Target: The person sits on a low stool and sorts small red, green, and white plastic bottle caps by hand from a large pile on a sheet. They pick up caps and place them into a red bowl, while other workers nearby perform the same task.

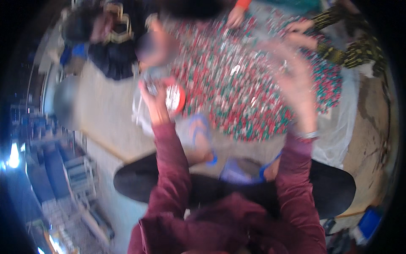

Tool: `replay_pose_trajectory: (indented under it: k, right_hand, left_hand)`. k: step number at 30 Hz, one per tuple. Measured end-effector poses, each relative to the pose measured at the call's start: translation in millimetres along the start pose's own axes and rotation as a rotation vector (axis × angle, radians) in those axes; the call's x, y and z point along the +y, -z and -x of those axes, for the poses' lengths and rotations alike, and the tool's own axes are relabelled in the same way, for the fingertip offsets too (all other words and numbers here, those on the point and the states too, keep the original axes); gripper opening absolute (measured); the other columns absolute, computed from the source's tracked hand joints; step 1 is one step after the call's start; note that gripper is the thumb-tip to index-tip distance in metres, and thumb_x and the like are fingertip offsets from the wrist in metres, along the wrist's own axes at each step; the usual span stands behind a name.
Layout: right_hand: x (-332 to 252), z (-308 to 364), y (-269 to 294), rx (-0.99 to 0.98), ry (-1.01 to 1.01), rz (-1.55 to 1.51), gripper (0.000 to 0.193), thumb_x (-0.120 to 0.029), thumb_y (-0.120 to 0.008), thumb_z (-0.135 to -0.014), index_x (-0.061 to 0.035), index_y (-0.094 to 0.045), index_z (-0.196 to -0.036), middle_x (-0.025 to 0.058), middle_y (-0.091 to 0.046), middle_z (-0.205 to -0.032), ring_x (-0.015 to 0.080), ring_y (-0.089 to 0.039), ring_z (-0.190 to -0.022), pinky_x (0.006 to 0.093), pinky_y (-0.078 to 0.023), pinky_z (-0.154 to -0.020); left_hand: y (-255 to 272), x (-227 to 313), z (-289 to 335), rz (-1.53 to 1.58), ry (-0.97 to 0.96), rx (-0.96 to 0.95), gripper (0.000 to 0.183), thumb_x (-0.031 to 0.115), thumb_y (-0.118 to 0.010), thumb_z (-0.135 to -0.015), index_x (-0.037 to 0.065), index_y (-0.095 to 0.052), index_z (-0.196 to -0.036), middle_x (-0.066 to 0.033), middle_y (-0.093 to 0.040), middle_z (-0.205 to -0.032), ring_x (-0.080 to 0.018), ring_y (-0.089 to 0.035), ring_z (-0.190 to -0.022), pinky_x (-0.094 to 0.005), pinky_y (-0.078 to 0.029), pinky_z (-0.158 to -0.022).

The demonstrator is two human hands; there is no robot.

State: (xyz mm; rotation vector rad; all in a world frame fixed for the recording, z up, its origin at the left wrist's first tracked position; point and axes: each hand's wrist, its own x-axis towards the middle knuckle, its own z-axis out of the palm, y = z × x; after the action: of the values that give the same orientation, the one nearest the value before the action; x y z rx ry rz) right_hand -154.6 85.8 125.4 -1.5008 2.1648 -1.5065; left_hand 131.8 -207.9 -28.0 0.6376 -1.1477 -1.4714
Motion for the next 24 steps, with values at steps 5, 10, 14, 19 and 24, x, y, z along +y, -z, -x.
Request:
replay_pose_trajectory:
  k: [5, 10, 14, 19, 24]
  right_hand:
    - [3, -17, 20, 0.132, -0.005, 0.029, 0.020, -0.003, -0.056, -0.088, -0.0004, -0.063, -0.106, 0.0066, -0.063, -0.105, 0.0149, -0.057, -0.099, 0.0261, -0.043, -0.084]
    - [23, -4, 49, 0.269, -0.083, 0.088, 0.018, -0.005, -0.058, -0.088, -0.0001, -0.065, -0.104, 0.0033, -0.063, -0.099, 0.0090, -0.056, -0.092, 0.0225, -0.043, -0.080]
    - [42, 4, 60, 0.416, -0.141, -0.014, 0.018, -0.005, -0.058, -0.089, -0.0016, -0.066, -0.104, 0.0018, -0.064, -0.096, 0.0081, -0.057, -0.086, 0.0206, -0.043, -0.077]
    - [41, 1, 54, 0.413, -0.278, 0.116, 0.017, -0.005, -0.056, -0.088, -0.0007, -0.065, -0.102, 0.0045, -0.063, -0.094, 0.0110, -0.056, -0.090, 0.0246, -0.044, -0.082]
    - [43, 5, 63, 0.445, -0.291, 0.091, 0.016, -0.001, -0.057, -0.084, 0.0001, -0.066, -0.097, 0.0072, -0.062, -0.086, 0.0143, -0.060, -0.080, 0.0256, -0.046, -0.072]
  left_hand:
    - [46, 26, -46, -0.299, 0.119, 0.364, 0.035, 0.035, -0.056, -0.090, 0.003, -0.055, -0.104, -0.0069, -0.054, -0.082, -0.0191, -0.050, -0.076, -0.0341, -0.042, -0.076]
    - [32, -19, -11, -1.836, -0.218, 0.265, 0.036, 0.025, -0.060, -0.086, 0.002, -0.057, -0.113, -0.0165, -0.060, -0.100, -0.0296, -0.056, -0.090, -0.0427, -0.042, -0.081]
    - [-51, -70, 32, -1.131, -0.240, -0.389, 0.029, 0.009, -0.062, -0.079, -0.001, -0.060, -0.106, -0.0181, -0.064, -0.089, -0.0333, -0.062, -0.085, -0.0402, -0.047, -0.076]
    - [-156, -164, 147, -1.262, -0.047, -1.031, 0.018, 0.021, -0.063, -0.081, 0.004, -0.066, -0.080, -0.0187, -0.064, -0.076, -0.0355, -0.064, -0.069, -0.0438, -0.053, -0.063]
    - [-166, -205, 178, -1.536, 0.092, -1.054, 0.011, 0.005, -0.060, -0.078, -0.001, -0.062, -0.087, -0.0197, -0.064, -0.084, -0.0347, -0.066, -0.080, -0.0416, -0.054, -0.066]
